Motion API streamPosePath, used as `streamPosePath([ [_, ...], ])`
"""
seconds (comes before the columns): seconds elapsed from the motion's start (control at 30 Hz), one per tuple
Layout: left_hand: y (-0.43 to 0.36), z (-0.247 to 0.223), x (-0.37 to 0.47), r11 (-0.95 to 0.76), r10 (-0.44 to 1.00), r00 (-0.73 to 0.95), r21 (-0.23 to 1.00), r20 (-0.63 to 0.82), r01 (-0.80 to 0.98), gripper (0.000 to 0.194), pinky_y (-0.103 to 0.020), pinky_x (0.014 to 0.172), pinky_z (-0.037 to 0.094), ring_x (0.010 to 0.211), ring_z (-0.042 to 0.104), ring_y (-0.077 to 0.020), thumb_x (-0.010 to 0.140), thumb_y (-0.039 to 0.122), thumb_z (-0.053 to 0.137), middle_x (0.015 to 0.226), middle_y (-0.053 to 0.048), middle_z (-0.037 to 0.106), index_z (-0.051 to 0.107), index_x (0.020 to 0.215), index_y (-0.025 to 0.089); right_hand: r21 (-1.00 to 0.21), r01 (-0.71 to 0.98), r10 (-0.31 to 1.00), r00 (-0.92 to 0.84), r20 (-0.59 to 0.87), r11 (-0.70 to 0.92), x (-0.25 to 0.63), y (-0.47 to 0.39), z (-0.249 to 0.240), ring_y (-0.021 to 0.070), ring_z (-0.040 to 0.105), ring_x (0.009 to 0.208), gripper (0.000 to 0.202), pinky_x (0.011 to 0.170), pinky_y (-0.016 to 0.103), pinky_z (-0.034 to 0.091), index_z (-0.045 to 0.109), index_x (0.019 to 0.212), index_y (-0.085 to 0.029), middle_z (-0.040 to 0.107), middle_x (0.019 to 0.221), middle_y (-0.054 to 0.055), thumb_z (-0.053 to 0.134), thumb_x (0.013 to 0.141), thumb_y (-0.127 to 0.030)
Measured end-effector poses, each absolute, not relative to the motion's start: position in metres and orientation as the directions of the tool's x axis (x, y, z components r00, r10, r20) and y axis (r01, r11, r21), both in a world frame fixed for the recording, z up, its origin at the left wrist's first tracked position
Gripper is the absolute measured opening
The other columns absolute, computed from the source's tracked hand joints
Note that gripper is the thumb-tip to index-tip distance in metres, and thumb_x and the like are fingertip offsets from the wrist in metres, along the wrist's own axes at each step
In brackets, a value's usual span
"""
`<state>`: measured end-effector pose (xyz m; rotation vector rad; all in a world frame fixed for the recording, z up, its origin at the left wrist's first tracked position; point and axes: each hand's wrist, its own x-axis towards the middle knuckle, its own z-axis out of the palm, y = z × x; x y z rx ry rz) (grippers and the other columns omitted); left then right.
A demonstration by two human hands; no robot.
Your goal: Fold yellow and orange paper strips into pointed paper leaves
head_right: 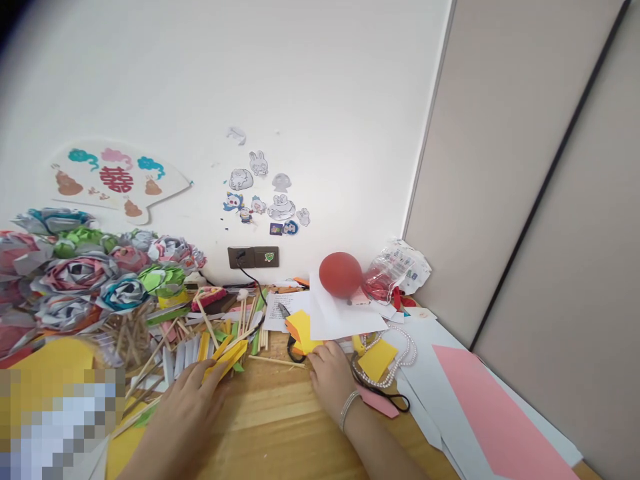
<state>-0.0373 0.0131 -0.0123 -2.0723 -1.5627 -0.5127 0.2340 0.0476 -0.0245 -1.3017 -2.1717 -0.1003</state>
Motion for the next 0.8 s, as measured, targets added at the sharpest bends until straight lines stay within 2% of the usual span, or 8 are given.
streamPosePath([
  [0.17, 0.014, -0.012, -0.039, -0.324, 0.71, 0.329, -0.126, 0.622, 0.938, 0.025, -0.044, 0.08, 0.047, 0.099, 0.056, -0.0298, 0.086, 0.021, 0.041, 0.104, -0.013, 0.062, 0.063, 0.097, 0.018, -0.213, 0.736, 0.63, -0.351, 0.693, 0.643, 0.236, 0.049, -0.021, 0.0216, 0.053, 0.084, 0.032, 0.075, 0.034, 0.048, 0.067, 0.093, -0.017, 0.065, 0.087, 0.007, 0.044, 0.081, 0.002],
  [0.27, 0.012, -0.01, -0.036, -0.411, 0.645, 0.388, -0.13, 0.658, 0.902, 0.026, -0.041, 0.081, 0.047, 0.1, 0.055, -0.0278, 0.088, 0.019, 0.038, 0.102, -0.011, 0.062, 0.063, 0.095, 0.019, -0.236, 0.698, 0.576, -0.3, 0.761, 0.676, 0.236, 0.042, -0.016, 0.0214, 0.053, 0.081, 0.032, 0.072, 0.034, 0.047, 0.064, 0.1, -0.017, 0.063, 0.084, 0.007, 0.041, 0.085, -0.002],
  [0.37, 0.006, -0.005, -0.029, -0.489, 0.56, 0.458, -0.17, 0.69, 0.855, 0.027, -0.039, 0.085, 0.044, 0.103, 0.053, -0.0257, 0.088, 0.02, 0.04, 0.106, -0.01, 0.061, 0.058, 0.108, 0.018, -0.3, 0.619, 0.569, -0.295, 0.767, 0.726, 0.23, 0.031, -0.01, 0.02, 0.054, 0.079, 0.03, 0.07, 0.033, 0.046, 0.062, 0.103, -0.02, 0.063, 0.083, 0.006, 0.042, 0.086, -0.006],
  [0.47, -0.002, -0.002, -0.021, -0.553, 0.508, 0.539, -0.225, 0.672, 0.802, 0.038, -0.038, 0.09, 0.041, 0.108, 0.05, -0.0251, 0.085, 0.019, 0.046, 0.114, -0.01, 0.059, 0.049, 0.123, 0.017, -0.37, 0.439, 0.545, -0.39, 0.742, 0.819, 0.222, 0.021, -0.007, 0.0161, 0.056, 0.078, 0.027, 0.07, 0.028, 0.045, 0.063, 0.083, -0.022, 0.064, 0.081, 0.002, 0.045, 0.081, -0.002],
  [0.53, -0.005, -0.004, -0.015, -0.594, 0.515, 0.578, -0.222, 0.633, 0.773, 0.03, -0.036, 0.088, 0.04, 0.104, 0.052, -0.0239, 0.083, 0.016, 0.05, 0.111, -0.006, 0.061, 0.056, 0.112, 0.02, -0.405, 0.342, 0.527, -0.459, 0.715, 0.848, 0.217, 0.018, -0.008, 0.0142, 0.057, 0.077, 0.024, 0.071, 0.026, 0.044, 0.062, 0.076, -0.021, 0.065, 0.08, 0.001, 0.048, 0.075, -0.001],
  [0.6, -0.005, -0.009, -0.011, -0.641, 0.53, 0.614, -0.198, 0.586, 0.742, 0.01, -0.032, 0.079, 0.042, 0.085, 0.058, -0.0195, 0.081, 0.015, 0.055, 0.09, 0.0, 0.066, 0.062, 0.081, 0.022, -0.414, 0.316, 0.52, -0.538, 0.663, 0.854, 0.215, 0.016, -0.012, 0.0142, 0.057, 0.078, 0.019, 0.072, 0.025, 0.044, 0.061, 0.076, -0.02, 0.065, 0.082, 0.001, 0.052, 0.071, -0.003],
  [0.67, -0.003, -0.015, -0.008, -0.68, 0.541, 0.657, -0.186, 0.526, 0.709, 0.018, -0.027, 0.066, 0.04, 0.065, 0.056, -0.015, 0.078, 0.015, 0.062, 0.07, 0.004, 0.063, 0.056, 0.063, 0.021, -0.381, 0.336, 0.506, -0.627, 0.592, 0.861, 0.214, 0.017, -0.016, 0.015, 0.056, 0.08, 0.016, 0.073, 0.026, 0.043, 0.061, 0.076, -0.019, 0.066, 0.085, 0.002, 0.057, 0.068, -0.006],
  [0.8, -0.004, -0.015, -0.004, -0.683, 0.592, 0.662, -0.149, 0.46, 0.715, 0.013, -0.026, 0.06, 0.038, 0.062, 0.056, -0.0149, 0.074, 0.018, 0.067, 0.068, 0.005, 0.063, 0.057, 0.066, 0.022, -0.34, 0.404, 0.524, -0.723, 0.45, 0.849, 0.215, 0.016, -0.022, 0.0152, 0.055, 0.083, 0.006, 0.075, 0.026, 0.04, 0.06, 0.072, -0.019, 0.065, 0.091, 0.0, 0.064, 0.07, -0.015],
])
